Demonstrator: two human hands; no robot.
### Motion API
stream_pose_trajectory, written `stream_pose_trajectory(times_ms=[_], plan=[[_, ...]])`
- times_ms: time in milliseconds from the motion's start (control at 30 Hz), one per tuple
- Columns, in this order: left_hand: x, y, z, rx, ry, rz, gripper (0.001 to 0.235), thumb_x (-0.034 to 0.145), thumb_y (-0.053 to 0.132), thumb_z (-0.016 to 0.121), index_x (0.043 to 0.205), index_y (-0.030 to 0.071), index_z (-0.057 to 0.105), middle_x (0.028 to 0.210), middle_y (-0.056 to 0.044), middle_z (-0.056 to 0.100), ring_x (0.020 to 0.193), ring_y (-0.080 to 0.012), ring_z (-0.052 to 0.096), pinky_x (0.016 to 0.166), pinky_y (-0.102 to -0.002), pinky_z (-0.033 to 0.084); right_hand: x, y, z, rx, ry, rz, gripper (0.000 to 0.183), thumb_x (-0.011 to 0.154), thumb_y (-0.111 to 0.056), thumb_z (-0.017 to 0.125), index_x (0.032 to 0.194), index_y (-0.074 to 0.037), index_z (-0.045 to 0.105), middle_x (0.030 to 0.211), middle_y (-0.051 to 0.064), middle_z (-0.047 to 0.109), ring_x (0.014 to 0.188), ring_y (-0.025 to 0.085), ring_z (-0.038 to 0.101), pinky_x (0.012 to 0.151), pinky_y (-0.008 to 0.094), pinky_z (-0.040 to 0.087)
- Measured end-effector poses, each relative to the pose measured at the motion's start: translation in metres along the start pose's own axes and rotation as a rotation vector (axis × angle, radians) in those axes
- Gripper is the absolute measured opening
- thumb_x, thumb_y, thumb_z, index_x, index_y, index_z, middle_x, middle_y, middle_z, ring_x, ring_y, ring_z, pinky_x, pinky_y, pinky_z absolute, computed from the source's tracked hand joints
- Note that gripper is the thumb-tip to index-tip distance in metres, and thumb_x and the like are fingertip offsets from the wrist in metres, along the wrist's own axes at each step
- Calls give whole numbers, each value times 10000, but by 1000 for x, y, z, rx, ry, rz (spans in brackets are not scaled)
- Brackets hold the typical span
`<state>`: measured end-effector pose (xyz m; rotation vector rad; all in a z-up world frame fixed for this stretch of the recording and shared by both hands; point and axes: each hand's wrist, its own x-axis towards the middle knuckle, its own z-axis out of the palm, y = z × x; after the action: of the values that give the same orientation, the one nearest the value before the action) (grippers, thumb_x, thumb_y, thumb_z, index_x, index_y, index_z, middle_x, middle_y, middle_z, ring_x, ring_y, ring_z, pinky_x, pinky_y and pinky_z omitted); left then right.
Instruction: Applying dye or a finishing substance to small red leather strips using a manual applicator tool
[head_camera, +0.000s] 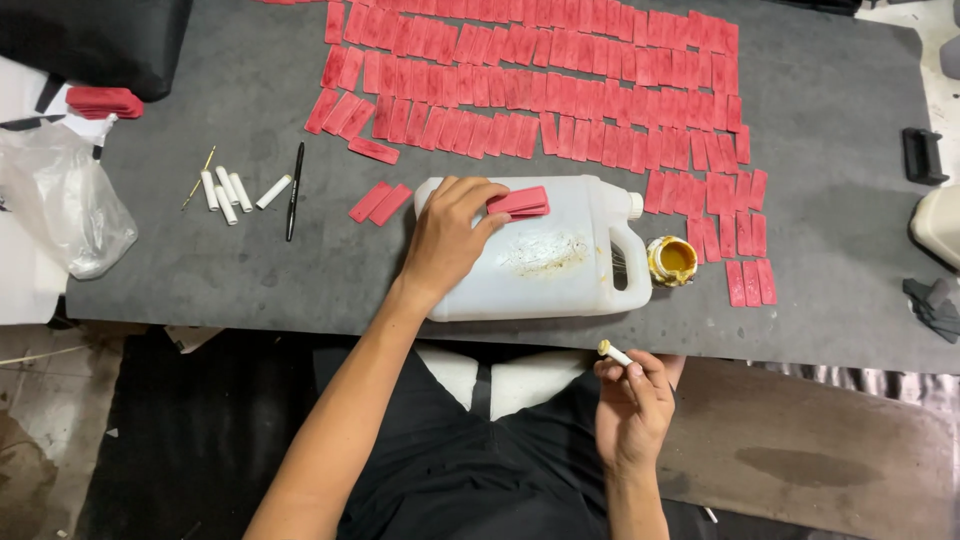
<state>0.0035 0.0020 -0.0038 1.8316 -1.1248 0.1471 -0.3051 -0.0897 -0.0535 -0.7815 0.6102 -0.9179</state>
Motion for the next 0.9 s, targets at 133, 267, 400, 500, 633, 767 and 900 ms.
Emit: stream_pose_trajectory(times_ms=[133, 267, 400, 500, 633, 767, 900], plan=[[1, 6, -3, 7, 14, 5, 285, 865, 128, 832, 1115, 92, 701, 1057, -42, 704, 905, -265, 571, 826, -377, 491, -1, 5, -3, 25, 17, -9, 147, 945, -77, 666, 1071, -10, 702, 749, 131, 627, 760, 219, 607, 877, 413, 492], [3, 10, -5, 46, 17, -11, 256, 858, 159, 833, 1081, 112, 715, 1034, -10, 725, 885, -248, 579, 826, -372, 473, -3, 4, -1, 17, 15, 16, 146, 960, -78, 657, 1082, -11, 700, 754, 117, 638, 767, 209, 618, 873, 406, 495], [5, 16, -8, 32, -5, -64, 227, 872, 180, 808, 1075, 127, 722, 1042, 8, 736, 898, -239, 589, 849, -365, 462, -3, 5, -5, 37, 26, 25, 145, 963, -66, 647, 1083, -5, 699, 763, 126, 637, 770, 213, 619, 860, 393, 500], [6, 15, -8, 26, 1, -62, 230, 861, 156, 823, 1066, 128, 722, 1030, 14, 736, 891, -242, 586, 820, -360, 470, -4, 2, -2, 22, 41, 37, 133, 968, -74, 643, 1072, -13, 697, 757, 111, 626, 780, 213, 615, 883, 405, 500], [6, 19, -11, 21, 12, -59, 213, 869, 148, 806, 1067, 112, 737, 1045, -10, 743, 922, -251, 589, 831, -371, 488, -3, 4, -3, 46, 45, 34, 145, 967, -74, 639, 1086, -8, 689, 753, 130, 630, 788, 235, 612, 886, 411, 503], [-1, 38, -15, 23, 21, 69, 195, 904, 166, 813, 1060, 94, 720, 1035, -21, 716, 953, -245, 589, 863, -364, 467, -4, 2, -4, 41, 42, 23, 147, 978, -76, 627, 1096, -15, 691, 754, 123, 636, 791, 237, 616, 867, 408, 506], [-12, 45, -14, 198, 11, 135, 177, 911, 184, 804, 1055, 126, 718, 1058, 25, 715, 951, -228, 593, 766, -367, 402, -3, -1, -5, 28, 58, 25, 144, 976, -81, 635, 1089, -15, 695, 757, 120, 641, 795, 232, 619, 874, 401, 506]])
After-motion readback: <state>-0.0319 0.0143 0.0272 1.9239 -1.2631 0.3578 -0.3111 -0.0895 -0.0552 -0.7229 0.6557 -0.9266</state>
